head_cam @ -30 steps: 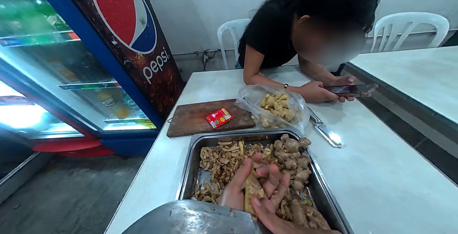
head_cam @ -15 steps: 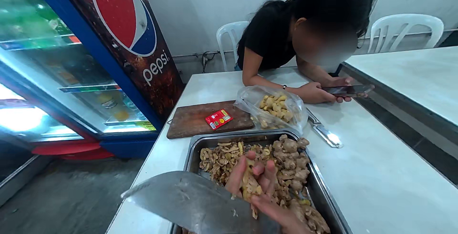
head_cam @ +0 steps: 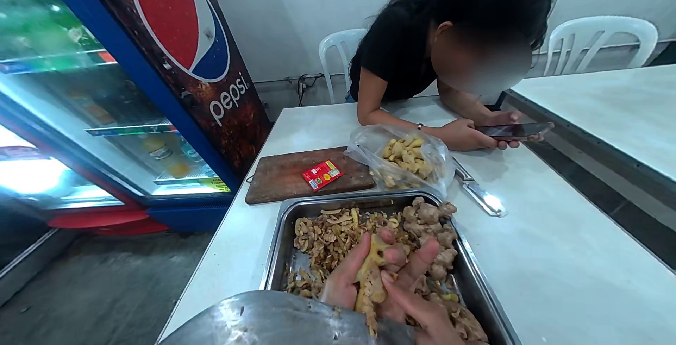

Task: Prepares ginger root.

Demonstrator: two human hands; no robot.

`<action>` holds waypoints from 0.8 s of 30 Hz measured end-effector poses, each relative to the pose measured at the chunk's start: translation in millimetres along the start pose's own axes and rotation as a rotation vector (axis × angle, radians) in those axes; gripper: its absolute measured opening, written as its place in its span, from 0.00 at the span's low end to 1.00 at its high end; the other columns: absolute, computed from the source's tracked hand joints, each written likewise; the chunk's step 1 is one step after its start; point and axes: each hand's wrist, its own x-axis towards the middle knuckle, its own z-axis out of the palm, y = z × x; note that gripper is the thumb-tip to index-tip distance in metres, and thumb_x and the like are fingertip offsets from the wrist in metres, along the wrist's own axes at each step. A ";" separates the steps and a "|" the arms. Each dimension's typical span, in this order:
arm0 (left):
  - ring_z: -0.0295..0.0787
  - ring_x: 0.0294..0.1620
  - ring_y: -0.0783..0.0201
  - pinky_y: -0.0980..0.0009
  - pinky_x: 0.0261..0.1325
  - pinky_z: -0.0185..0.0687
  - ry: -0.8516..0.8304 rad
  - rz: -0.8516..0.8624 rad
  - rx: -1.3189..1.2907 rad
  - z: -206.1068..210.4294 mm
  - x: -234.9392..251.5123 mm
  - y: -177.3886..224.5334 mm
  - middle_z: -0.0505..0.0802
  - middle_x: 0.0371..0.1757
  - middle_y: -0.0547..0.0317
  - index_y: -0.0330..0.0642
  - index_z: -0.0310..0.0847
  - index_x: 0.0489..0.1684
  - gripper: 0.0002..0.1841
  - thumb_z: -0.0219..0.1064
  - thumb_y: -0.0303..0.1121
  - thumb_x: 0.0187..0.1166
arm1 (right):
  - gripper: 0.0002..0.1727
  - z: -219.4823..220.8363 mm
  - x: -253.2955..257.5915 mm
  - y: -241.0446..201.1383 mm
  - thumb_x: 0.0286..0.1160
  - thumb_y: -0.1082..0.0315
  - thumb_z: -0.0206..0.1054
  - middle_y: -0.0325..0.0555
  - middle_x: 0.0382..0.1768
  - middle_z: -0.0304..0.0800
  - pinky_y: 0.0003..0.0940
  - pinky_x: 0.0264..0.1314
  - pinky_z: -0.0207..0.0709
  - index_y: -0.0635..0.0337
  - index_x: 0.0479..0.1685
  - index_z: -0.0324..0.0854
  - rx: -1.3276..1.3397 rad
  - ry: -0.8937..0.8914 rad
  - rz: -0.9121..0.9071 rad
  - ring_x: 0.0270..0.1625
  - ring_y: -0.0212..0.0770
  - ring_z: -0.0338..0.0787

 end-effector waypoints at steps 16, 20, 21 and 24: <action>0.92 0.61 0.51 0.59 0.66 0.87 -0.030 0.056 0.082 1.1 -13.1 -4.4 0.93 0.49 0.46 0.36 0.79 0.51 0.20 0.40 0.36 0.93 | 0.41 -6.6 9.2 -20.8 0.73 0.59 0.75 0.73 0.76 0.72 0.32 0.67 0.81 0.84 0.77 0.65 0.143 0.006 -0.003 0.68 0.41 0.86; 0.92 0.59 0.51 0.54 0.70 0.83 -0.065 0.040 0.083 0.1 -6.4 4.2 0.92 0.44 0.49 0.40 0.79 0.48 0.19 0.40 0.36 0.91 | 0.50 -10.9 5.6 3.8 0.75 0.43 0.71 0.59 0.87 0.62 0.45 0.66 0.86 0.67 0.89 0.57 0.174 -0.093 -0.090 0.74 0.43 0.84; 0.92 0.57 0.51 0.52 0.73 0.81 -0.073 0.035 0.080 1.8 -5.1 6.3 0.91 0.41 0.51 0.40 0.79 0.46 0.19 0.40 0.36 0.91 | 0.52 -11.6 5.9 3.1 0.75 0.42 0.71 0.60 0.89 0.59 0.47 0.69 0.84 0.68 0.90 0.55 0.175 -0.114 -0.093 0.78 0.45 0.80; 0.93 0.51 0.54 0.54 0.71 0.83 -0.048 0.032 0.075 8.4 -4.1 6.6 0.90 0.35 0.54 0.41 0.75 0.45 0.20 0.34 0.34 0.91 | 0.51 -10.1 4.5 1.7 0.74 0.41 0.72 0.60 0.85 0.66 0.45 0.56 0.88 0.65 0.91 0.57 0.104 -0.089 -0.084 0.63 0.43 0.90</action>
